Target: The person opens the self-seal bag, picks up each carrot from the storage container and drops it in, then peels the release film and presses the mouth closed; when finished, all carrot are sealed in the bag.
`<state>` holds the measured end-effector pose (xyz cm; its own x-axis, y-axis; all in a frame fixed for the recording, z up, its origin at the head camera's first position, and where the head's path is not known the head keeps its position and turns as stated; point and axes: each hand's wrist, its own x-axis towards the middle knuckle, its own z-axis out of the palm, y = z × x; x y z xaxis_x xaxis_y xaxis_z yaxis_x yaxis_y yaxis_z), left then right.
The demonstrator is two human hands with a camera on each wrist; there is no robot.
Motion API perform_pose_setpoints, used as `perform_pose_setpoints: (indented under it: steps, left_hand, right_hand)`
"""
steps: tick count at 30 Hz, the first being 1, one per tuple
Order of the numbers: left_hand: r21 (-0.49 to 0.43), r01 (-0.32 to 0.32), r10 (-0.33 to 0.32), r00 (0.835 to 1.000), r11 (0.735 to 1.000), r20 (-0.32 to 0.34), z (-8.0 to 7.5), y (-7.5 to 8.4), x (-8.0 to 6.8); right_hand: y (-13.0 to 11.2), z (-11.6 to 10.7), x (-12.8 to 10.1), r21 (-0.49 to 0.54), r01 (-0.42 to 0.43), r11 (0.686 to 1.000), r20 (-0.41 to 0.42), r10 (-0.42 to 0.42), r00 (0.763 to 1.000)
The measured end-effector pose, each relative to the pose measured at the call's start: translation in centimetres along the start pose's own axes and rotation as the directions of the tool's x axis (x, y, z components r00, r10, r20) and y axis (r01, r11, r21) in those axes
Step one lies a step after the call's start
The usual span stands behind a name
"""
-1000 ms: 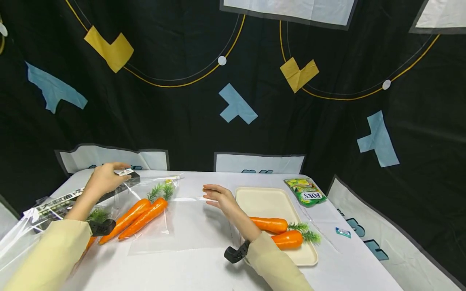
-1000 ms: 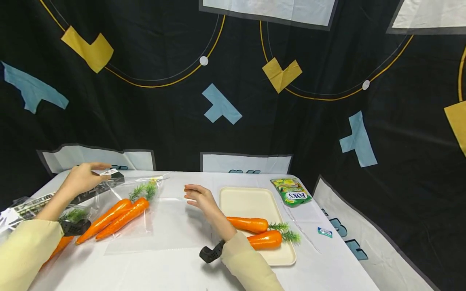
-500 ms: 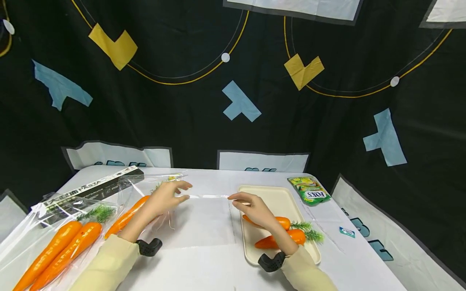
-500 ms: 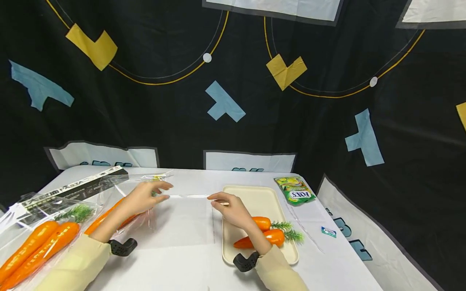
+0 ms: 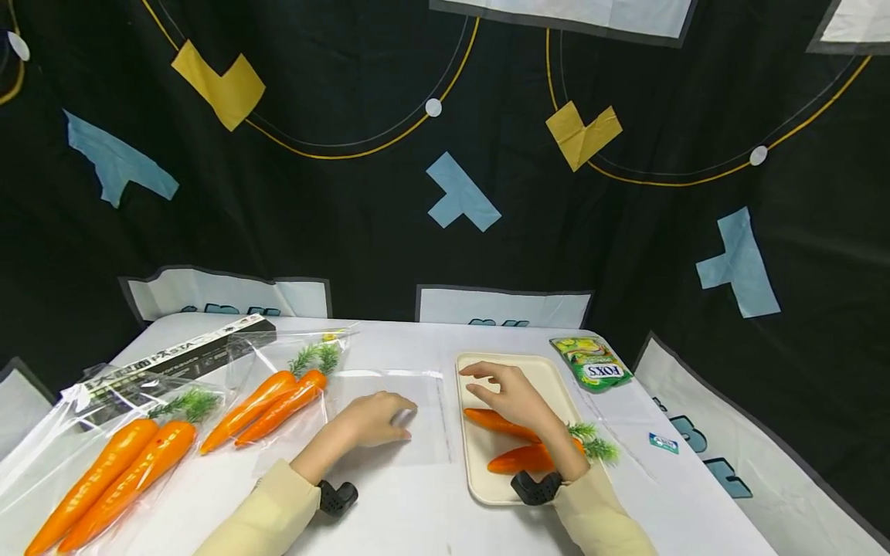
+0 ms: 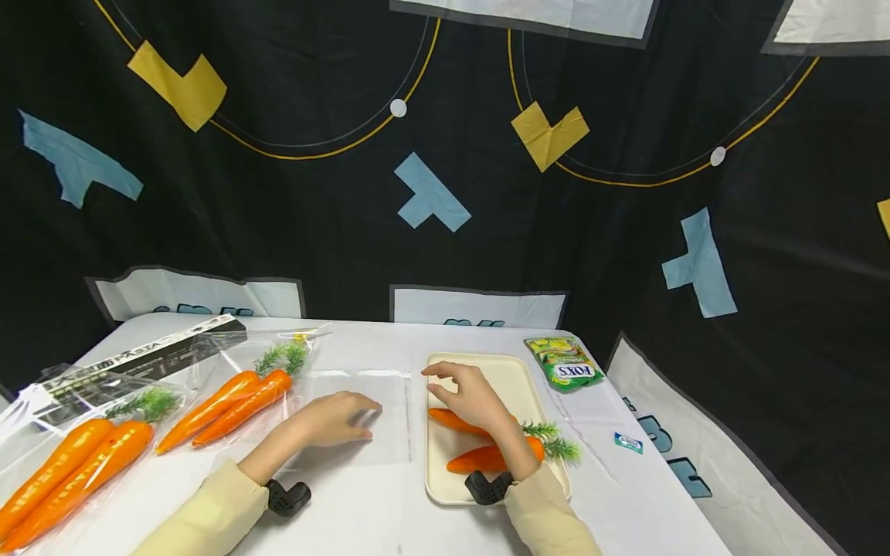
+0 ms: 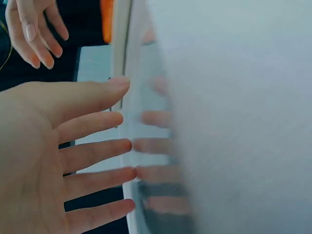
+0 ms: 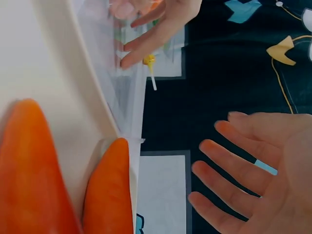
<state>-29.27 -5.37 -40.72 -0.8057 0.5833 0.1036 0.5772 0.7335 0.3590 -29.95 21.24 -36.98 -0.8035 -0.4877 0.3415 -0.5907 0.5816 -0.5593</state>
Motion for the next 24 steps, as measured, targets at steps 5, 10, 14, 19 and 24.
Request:
perform_pose_setpoints:
  steps: [5,10,14,19,24]
  left_hand:
    - [0.041,-0.010,0.011,1.000,0.999,-0.018,0.3,0.8,0.0]
    - [0.105,-0.029,0.035,0.998,0.994,-0.052,0.8,1.1,0.1]
    - [0.146,-0.051,0.064,0.995,0.988,-0.081,1.0,1.1,0.1]
    - [0.099,-0.051,0.065,0.986,0.994,-0.151,1.0,1.3,0.0]
    - [0.086,-0.061,0.078,0.975,0.994,-0.208,0.8,1.1,0.2]
  right_hand:
    - [0.3,0.4,0.0,-0.040,-0.008,0.999,0.063,0.010,0.998]
    - [0.4,0.6,0.0,-0.036,-0.024,0.999,0.066,0.027,0.997]
    - [0.5,0.7,-0.1,-0.048,-0.022,0.999,0.065,0.025,0.998]
    - [0.5,0.9,-0.1,-0.044,0.006,0.999,0.091,-0.001,0.996]
    - [0.4,1.5,-0.3,0.001,0.026,1.000,0.171,-0.026,0.985]
